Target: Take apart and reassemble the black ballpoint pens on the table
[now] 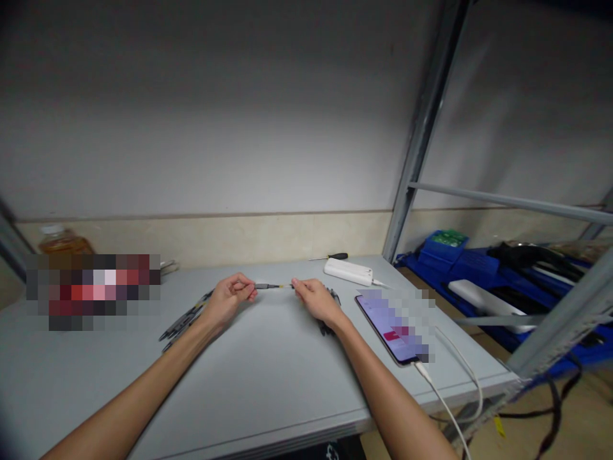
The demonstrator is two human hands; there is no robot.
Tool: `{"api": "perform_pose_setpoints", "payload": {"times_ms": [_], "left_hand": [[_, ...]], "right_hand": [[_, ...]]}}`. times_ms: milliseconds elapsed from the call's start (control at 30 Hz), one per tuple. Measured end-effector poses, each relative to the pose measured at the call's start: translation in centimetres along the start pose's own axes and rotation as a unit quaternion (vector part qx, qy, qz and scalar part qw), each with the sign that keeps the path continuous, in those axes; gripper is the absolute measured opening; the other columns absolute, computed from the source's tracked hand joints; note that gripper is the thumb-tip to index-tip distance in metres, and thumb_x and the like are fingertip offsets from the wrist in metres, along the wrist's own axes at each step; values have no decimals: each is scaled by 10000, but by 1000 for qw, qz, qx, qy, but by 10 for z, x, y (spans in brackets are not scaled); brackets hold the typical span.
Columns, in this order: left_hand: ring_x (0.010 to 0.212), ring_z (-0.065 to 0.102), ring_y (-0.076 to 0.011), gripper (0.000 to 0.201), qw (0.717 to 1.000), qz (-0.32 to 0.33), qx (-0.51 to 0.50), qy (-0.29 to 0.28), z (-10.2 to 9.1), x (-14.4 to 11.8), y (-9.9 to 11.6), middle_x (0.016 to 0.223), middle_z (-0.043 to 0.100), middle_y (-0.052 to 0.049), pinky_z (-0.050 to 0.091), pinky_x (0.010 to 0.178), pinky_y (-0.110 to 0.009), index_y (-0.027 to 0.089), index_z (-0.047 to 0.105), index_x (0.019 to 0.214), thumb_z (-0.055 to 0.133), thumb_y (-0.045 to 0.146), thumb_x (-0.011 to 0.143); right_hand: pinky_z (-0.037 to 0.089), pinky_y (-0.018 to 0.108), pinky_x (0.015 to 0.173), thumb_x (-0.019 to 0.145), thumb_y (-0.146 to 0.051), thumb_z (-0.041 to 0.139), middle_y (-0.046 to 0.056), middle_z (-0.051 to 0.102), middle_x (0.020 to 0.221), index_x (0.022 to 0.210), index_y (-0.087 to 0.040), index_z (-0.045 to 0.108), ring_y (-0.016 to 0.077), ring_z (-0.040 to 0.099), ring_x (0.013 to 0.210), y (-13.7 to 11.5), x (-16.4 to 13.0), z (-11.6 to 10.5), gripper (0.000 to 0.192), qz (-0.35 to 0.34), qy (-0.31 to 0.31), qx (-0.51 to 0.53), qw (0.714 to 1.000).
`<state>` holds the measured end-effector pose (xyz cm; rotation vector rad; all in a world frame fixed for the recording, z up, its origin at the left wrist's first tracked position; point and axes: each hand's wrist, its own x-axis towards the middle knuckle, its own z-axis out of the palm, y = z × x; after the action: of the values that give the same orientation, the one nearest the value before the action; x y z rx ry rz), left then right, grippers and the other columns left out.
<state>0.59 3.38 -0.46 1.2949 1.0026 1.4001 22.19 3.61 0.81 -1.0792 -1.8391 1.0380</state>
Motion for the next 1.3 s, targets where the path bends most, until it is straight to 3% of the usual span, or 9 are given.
{"api": "perform_pose_setpoints", "payload": {"times_ms": [233,633,733,833,933,1000,1133,1200,1300], "left_hand": [[611,603,-126,165,991,80,110,8,1,-4,3,610,617,1,443,592,-224,150,562,676,663,277,649],[650,601,-148,108,964,137,226,38,4,-9,13,669,651,-23,450,637,-245,158,577,638,603,252,684],[654,597,-141,116,962,139,233,24,4,-9,10,673,642,-17,444,639,-237,159,575,672,599,265,709],[653,583,-131,127,958,138,249,-26,7,-11,4,671,624,-8,435,644,-232,157,570,707,601,279,727],[646,569,-123,155,958,118,245,-95,15,-17,-4,668,602,0,434,633,-226,157,546,713,608,297,733],[620,559,-117,177,962,88,223,-129,21,-22,-8,663,586,6,429,593,-216,157,527,733,623,306,721],[603,549,-107,183,962,58,191,-188,33,-30,-9,677,581,6,438,595,-218,159,522,771,630,298,719],[637,560,-116,162,954,78,215,-196,36,-32,-5,724,608,-14,450,632,-230,158,555,769,609,309,740],[714,574,-138,169,944,116,257,-171,36,-31,2,759,635,-37,453,688,-241,163,593,749,563,327,776]], "right_hand": [[52,215,356,810,-519,463,-106,205,370,531,-218,282,46,95,348,2,-1,-4,448,110,-72,221,966],[39,200,326,857,-422,403,-104,206,357,529,-215,271,48,91,328,12,5,-7,409,203,-130,333,912],[61,190,328,831,-445,447,-106,210,360,526,-211,284,45,111,327,6,4,-6,418,193,-87,334,919],[135,178,335,775,-504,520,-95,276,380,533,-202,333,43,197,335,2,4,-4,430,154,6,300,941],[235,191,352,746,-553,540,-67,359,413,542,-188,410,58,306,359,2,5,0,438,84,134,185,970],[299,199,370,739,-550,556,-44,424,459,575,-179,462,79,385,402,3,5,3,416,26,184,106,977],[417,214,424,737,-530,567,4,547,626,772,-169,548,131,525,560,2,5,10,363,-28,148,116,982],[424,214,420,760,-543,529,1,543,633,844,-168,549,122,513,539,0,4,11,385,-23,132,163,978],[345,189,373,797,-534,481,-46,474,557,959,-178,521,87,412,437,-2,4,9,393,-24,176,193,965]]}}
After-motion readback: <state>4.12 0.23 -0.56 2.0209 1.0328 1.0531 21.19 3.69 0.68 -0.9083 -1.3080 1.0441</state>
